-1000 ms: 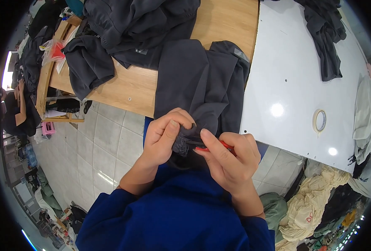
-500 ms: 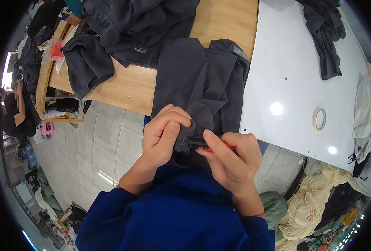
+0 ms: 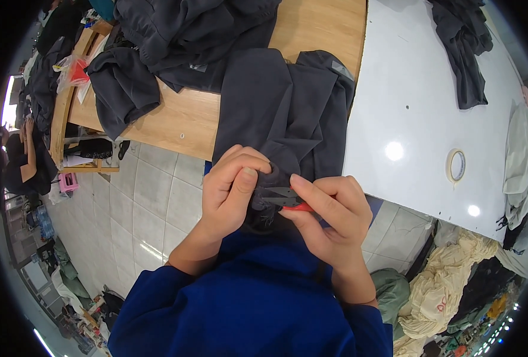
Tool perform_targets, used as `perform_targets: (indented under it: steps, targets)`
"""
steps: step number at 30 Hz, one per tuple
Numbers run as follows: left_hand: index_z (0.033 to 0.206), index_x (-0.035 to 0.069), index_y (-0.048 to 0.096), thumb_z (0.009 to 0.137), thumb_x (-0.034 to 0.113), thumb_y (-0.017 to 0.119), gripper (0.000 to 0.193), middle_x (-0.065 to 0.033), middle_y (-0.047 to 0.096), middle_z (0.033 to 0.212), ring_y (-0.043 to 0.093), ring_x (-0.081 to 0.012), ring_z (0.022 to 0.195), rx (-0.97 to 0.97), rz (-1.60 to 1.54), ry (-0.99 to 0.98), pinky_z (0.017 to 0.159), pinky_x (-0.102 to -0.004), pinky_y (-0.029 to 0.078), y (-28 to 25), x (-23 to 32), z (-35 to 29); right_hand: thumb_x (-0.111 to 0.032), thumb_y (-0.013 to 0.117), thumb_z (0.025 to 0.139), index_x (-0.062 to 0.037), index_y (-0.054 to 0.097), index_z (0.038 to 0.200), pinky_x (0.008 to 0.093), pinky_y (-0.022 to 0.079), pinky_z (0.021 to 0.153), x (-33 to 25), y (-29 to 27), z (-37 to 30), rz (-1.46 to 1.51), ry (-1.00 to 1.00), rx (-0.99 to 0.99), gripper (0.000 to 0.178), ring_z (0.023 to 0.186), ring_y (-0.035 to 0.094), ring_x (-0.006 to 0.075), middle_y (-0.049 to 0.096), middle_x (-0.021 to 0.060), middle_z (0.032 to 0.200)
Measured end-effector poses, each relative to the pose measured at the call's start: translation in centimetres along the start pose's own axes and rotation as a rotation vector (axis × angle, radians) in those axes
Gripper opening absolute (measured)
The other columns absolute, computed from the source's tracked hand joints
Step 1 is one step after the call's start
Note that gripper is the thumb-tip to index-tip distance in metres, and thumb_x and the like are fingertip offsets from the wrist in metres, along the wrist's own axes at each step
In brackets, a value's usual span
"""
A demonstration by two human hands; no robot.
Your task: Trimming loose threads and inspecting grey garments using small clippers in a textile workshop.
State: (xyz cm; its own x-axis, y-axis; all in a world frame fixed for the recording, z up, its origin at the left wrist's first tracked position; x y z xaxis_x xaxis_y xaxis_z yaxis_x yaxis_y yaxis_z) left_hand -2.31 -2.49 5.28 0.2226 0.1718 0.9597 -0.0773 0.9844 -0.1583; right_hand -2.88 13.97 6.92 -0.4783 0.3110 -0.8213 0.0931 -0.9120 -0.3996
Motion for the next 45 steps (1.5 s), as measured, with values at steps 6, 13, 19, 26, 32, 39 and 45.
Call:
perform_targets:
  steps: [6,13,19,26,32,39,45]
  targets:
    - [0.087,-0.002,0.060,0.090,0.012,0.051,0.017,-0.0079,0.060,0.078,0.052,-0.0185,0.070,0.030,-0.081,-0.005,0.065,-0.0269,0.040,0.2,-0.4,0.0,-0.022,0.083,0.054,-0.0011,0.065,0.104,0.0239,0.041,0.054,-1.0,1.0,0.4,0.077,0.170,-0.063,0.057,0.061,0.052,0.0177,0.056,0.0045,0.072]
    - [0.100,-0.003,0.059,0.097,0.021,0.045,0.028,0.0012,0.059,0.082,0.047,-0.0019,0.073,0.119,-0.523,-0.370,0.067,-0.0174,0.040,-0.4,-3.6,-0.9,-0.028,0.083,0.058,-0.0120,0.047,0.053,0.0270,0.029,0.042,-1.0,2.6,-0.7,0.099,-0.184,-0.202,0.040,0.044,0.040,0.0160,0.041,0.0019,0.050]
    - [0.096,0.001,0.057,0.094,0.021,0.049,0.021,-0.0097,0.060,0.096,0.053,-0.0149,0.086,0.091,-0.355,-0.142,0.083,-0.0280,0.041,-0.1,-2.7,-0.8,-0.013,0.079,0.066,-0.0040,0.067,0.091,0.0243,0.033,0.044,-0.8,2.8,0.5,-0.066,0.154,0.048,0.029,0.048,0.043,0.0144,0.050,0.0018,0.055]
    - [0.098,0.003,0.047,0.093,0.016,0.047,0.014,-0.0184,0.058,0.105,0.051,-0.0324,0.109,0.011,-0.539,0.183,0.101,-0.0467,0.029,-0.1,-2.7,0.2,-0.009,0.078,0.065,-0.0050,0.066,0.082,0.0243,0.035,0.045,-2.3,2.4,0.5,-0.284,-0.070,-0.026,0.021,0.047,0.045,0.0153,0.055,0.0019,0.058]
    - [0.100,0.002,0.041,0.096,0.015,0.042,0.014,-0.0280,0.053,0.114,0.055,-0.0272,0.106,0.001,-0.772,0.054,0.093,-0.0366,0.042,0.6,-3.2,0.0,-0.016,0.081,0.061,-0.0091,0.065,0.077,0.0245,0.037,0.046,-2.7,2.6,-0.4,0.328,0.151,-0.600,0.024,0.050,0.051,0.0163,0.057,0.0018,0.059]
    - [0.098,0.001,0.048,0.094,0.017,0.048,0.017,-0.0143,0.056,0.108,0.054,-0.0136,0.093,0.004,-0.817,-0.114,0.086,-0.0262,0.043,0.7,-2.1,0.6,-0.006,0.074,0.070,-0.0010,0.050,0.115,0.0239,0.047,0.063,-0.7,1.3,-1.0,0.338,0.251,-0.172,0.051,0.075,0.058,0.0161,0.059,0.0107,0.086]
    - [0.099,0.000,0.052,0.093,0.013,0.049,0.015,-0.0070,0.056,0.099,0.052,-0.0077,0.085,-0.009,-0.744,-0.147,0.079,-0.0213,0.042,0.4,-2.3,0.1,-0.004,0.076,0.063,-0.0036,0.064,0.097,0.0254,0.043,0.060,-1.1,0.4,0.6,-0.051,0.006,0.032,0.036,0.069,0.055,0.0193,0.061,0.0075,0.082]
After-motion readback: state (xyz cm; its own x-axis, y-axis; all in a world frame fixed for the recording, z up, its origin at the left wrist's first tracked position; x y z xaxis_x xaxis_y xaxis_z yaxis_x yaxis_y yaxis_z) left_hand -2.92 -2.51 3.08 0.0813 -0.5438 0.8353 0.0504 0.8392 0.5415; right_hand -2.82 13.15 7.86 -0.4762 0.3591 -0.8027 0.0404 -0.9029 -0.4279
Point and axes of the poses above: each hand's wrist, its own z-axis towards the middle knuckle, its own y-axis out of the palm, x = y × z, the point moved 5 cm from there along z, towards the middle knuckle
